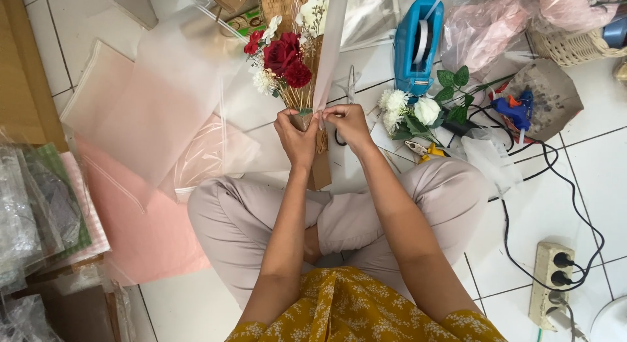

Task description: The person cuts a sheet of translucent pink paper with scissors, folds it, and then wraps it around a small bouquet of artificial flowers attached to a cardboard base. The person adjusts the paper and secures the wrapping around the bouquet.

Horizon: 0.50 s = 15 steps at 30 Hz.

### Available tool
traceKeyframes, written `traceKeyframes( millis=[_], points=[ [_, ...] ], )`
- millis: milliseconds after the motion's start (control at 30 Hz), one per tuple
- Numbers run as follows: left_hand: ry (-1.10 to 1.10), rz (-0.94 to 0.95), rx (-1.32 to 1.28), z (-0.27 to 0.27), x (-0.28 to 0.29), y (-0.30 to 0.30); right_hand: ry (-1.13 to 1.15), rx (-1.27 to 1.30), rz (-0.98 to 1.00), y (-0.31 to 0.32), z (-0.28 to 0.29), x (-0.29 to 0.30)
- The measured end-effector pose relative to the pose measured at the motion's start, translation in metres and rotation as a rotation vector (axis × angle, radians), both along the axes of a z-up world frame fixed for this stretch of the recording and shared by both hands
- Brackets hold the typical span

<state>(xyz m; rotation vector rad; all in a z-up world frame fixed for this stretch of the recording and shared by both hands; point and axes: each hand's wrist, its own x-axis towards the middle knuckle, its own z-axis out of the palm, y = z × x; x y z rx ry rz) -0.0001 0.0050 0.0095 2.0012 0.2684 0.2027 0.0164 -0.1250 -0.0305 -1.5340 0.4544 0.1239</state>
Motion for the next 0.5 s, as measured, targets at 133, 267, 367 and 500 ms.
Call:
traceKeyframes(
  millis=[133, 267, 367, 500],
  points=[
    [0.014, 0.004, -0.01, -0.002, -0.001, 0.002, -0.075, -0.166, 0.114, -0.006, -0.005, 0.002],
    [0.006, -0.018, -0.022, -0.001, -0.003, 0.002, -0.104, -0.509, 0.222, -0.011, -0.01, 0.004],
    [0.018, -0.018, -0.034, -0.002, -0.004, 0.001, -0.189, -0.58, 0.21, -0.007, -0.009, 0.001],
    [0.015, -0.018, -0.047, 0.001, -0.005, -0.002, -0.179, -0.405, 0.069, -0.005, -0.023, 0.001]
  ],
)
